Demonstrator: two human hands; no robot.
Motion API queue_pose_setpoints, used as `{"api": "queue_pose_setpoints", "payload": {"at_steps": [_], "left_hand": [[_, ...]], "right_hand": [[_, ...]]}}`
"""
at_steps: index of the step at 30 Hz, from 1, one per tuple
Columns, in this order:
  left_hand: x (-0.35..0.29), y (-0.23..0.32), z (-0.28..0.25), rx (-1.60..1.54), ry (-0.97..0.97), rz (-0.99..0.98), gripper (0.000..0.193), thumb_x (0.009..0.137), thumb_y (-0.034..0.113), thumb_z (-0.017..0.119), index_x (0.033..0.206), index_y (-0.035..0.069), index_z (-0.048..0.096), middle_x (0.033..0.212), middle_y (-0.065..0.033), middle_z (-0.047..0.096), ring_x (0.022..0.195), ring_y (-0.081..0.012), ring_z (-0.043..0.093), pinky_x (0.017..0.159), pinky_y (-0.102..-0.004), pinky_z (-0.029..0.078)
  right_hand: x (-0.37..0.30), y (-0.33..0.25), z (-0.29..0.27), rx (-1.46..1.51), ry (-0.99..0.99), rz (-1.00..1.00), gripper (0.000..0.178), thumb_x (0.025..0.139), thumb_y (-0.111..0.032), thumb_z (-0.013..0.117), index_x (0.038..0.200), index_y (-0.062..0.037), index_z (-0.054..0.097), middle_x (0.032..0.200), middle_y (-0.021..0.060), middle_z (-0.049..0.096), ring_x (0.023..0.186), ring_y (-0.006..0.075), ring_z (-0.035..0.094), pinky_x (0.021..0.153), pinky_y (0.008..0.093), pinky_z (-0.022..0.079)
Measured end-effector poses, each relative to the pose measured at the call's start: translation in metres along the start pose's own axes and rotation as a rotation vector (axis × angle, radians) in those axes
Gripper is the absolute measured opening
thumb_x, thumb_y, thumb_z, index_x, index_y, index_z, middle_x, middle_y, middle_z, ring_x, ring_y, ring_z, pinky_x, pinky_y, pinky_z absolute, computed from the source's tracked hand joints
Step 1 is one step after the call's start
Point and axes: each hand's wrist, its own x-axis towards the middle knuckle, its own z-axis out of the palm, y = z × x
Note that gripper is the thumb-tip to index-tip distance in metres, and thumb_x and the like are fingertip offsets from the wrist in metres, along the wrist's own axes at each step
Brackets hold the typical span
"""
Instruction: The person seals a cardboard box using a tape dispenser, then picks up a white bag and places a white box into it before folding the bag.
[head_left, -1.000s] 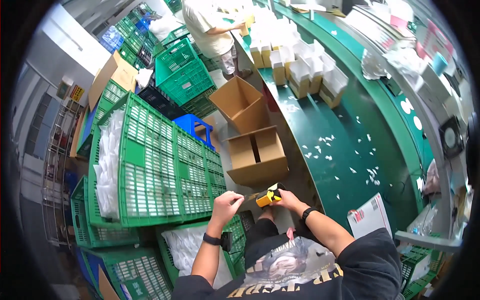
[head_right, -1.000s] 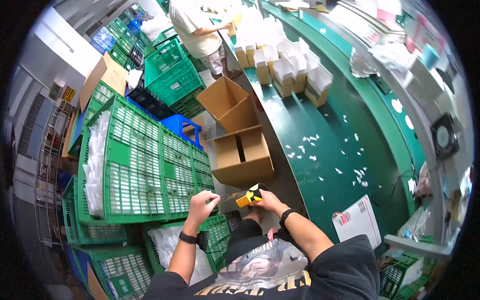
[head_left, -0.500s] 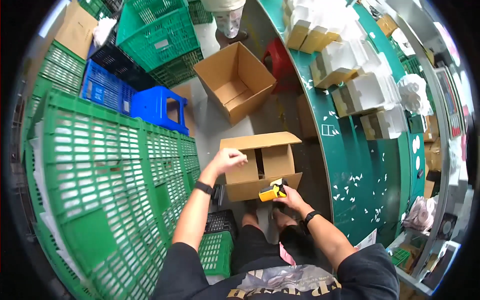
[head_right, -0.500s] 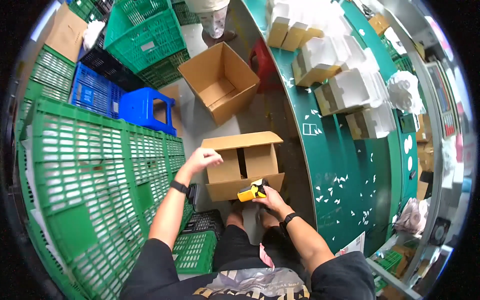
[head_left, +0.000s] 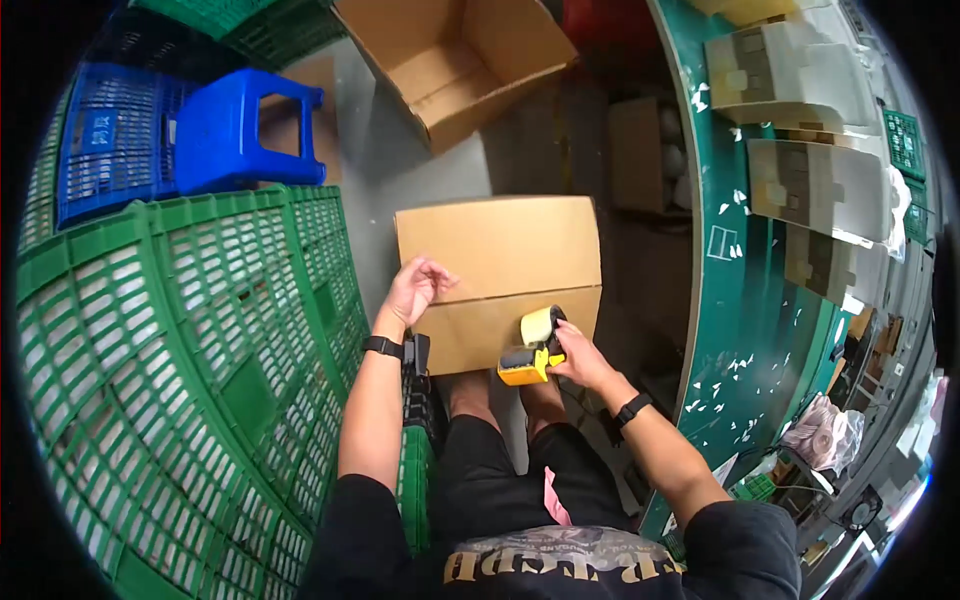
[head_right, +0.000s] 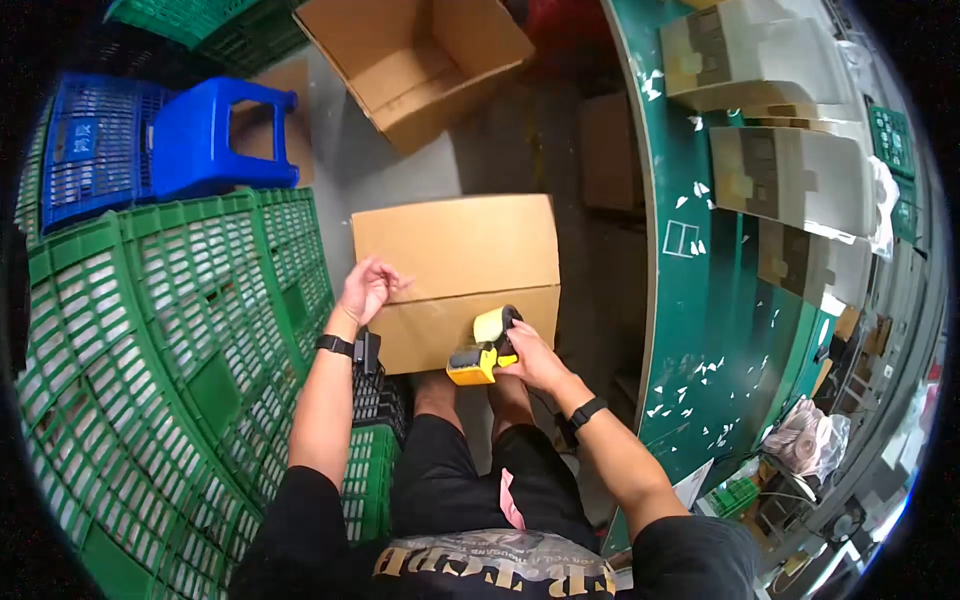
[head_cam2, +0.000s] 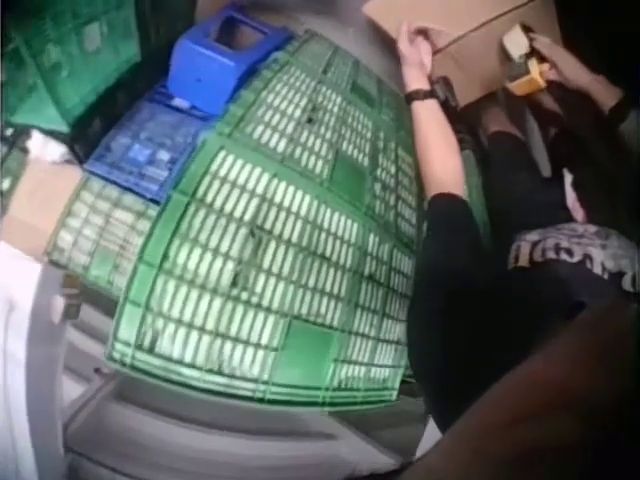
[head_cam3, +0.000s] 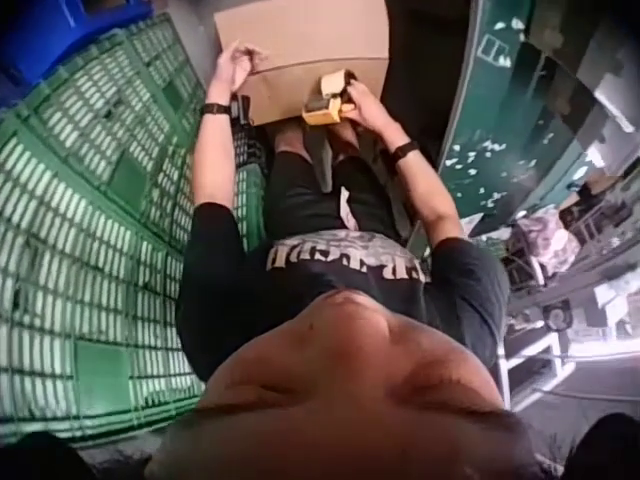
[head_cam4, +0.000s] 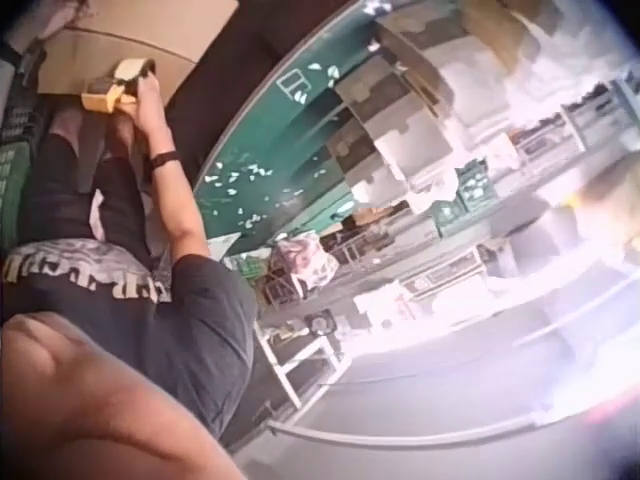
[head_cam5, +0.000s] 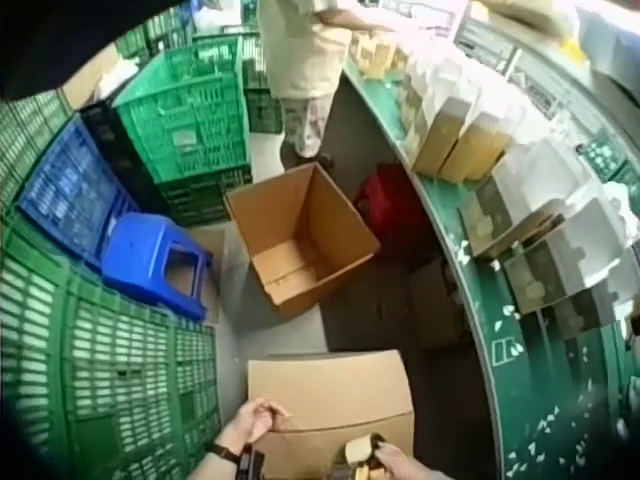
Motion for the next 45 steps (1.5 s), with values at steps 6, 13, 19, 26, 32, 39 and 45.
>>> {"api": "queue_pose_setpoints", "payload": {"at_steps": [6,13,19,26,32,39,45], "left_hand": [[0.005,0.0,-0.02,-0.228,-0.119,0.114,0.046,0.1,0.042,0.043,0.085,0.004,0.065,0.076,-0.0079,0.063,0.075,-0.0198,0.061,0.101,-0.0611,0.044],[-0.014,0.013,-0.029,-0.225,-0.118,0.188,0.034,0.098,0.037,0.052,0.088,0.007,0.065,0.08,-0.0056,0.065,0.073,-0.016,0.062,0.098,-0.0608,0.047],[-0.055,0.038,-0.054,-0.06,-0.057,0.408,0.022,0.097,0.023,0.056,0.094,0.004,0.066,0.081,-0.0034,0.065,0.074,-0.0119,0.062,0.093,-0.0467,0.053],[-0.107,0.035,-0.026,0.304,0.256,0.349,0.008,0.088,0.003,0.066,0.096,0.0,0.067,0.08,-0.0024,0.065,0.075,-0.0102,0.062,0.084,-0.0319,0.054],[-0.148,0.008,0.024,0.47,0.382,0.483,0.006,0.084,-0.001,0.071,0.09,-0.002,0.07,0.081,-0.0033,0.067,0.075,-0.0098,0.063,0.069,-0.0237,0.051],[-0.167,-0.029,0.019,0.543,0.493,0.612,0.009,0.083,0.001,0.072,0.09,-0.003,0.07,0.079,-0.0035,0.067,0.073,-0.0075,0.061,0.065,-0.0231,0.048],[-0.14,-0.023,-0.017,0.362,0.672,0.483,0.008,0.087,0.004,0.07,0.09,-0.003,0.069,0.079,-0.0036,0.068,0.072,-0.0083,0.062,0.065,-0.0232,0.049]], "right_hand": [[0.04,-0.01,-0.027,-0.061,-0.105,-0.017,0.052,0.07,-0.029,0.084,0.1,0.0031,0.056,0.1,0.0226,0.06,0.114,0.0416,0.053,0.094,0.046,0.044],[0.097,-0.026,-0.059,0.01,-0.379,0.16,0.063,0.078,-0.054,0.075,0.098,0.003,0.06,0.085,0.0231,0.065,0.088,0.0395,0.063,0.08,0.0438,0.049],[0.133,-0.022,-0.053,-0.127,-0.497,0.171,0.067,0.078,-0.061,0.073,0.096,0.0023,0.062,0.082,0.0232,0.066,0.08,0.0378,0.065,0.074,0.0427,0.05],[0.146,-0.031,-0.053,-0.208,-0.563,0.152,0.068,0.077,-0.062,0.073,0.097,0.0025,0.063,0.081,0.022,0.067,0.079,0.0356,0.066,0.073,0.0417,0.05],[0.139,-0.02,-0.058,-0.172,-0.547,0.21,0.064,0.075,-0.056,0.077,0.101,0.0013,0.064,0.083,0.02,0.068,0.079,0.0333,0.067,0.074,0.0405,0.051],[0.141,-0.029,-0.053,-0.166,-0.56,0.202,0.062,0.074,-0.051,0.08,0.103,0.0016,0.065,0.084,0.0182,0.069,0.08,0.0297,0.067,0.075,0.0385,0.052],[0.158,-0.059,-0.048,-0.274,-0.636,0.268,0.062,0.075,-0.052,0.08,0.103,0.0016,0.067,0.08,0.0156,0.069,0.076,0.0268,0.068,0.072,0.0375,0.053]]}}
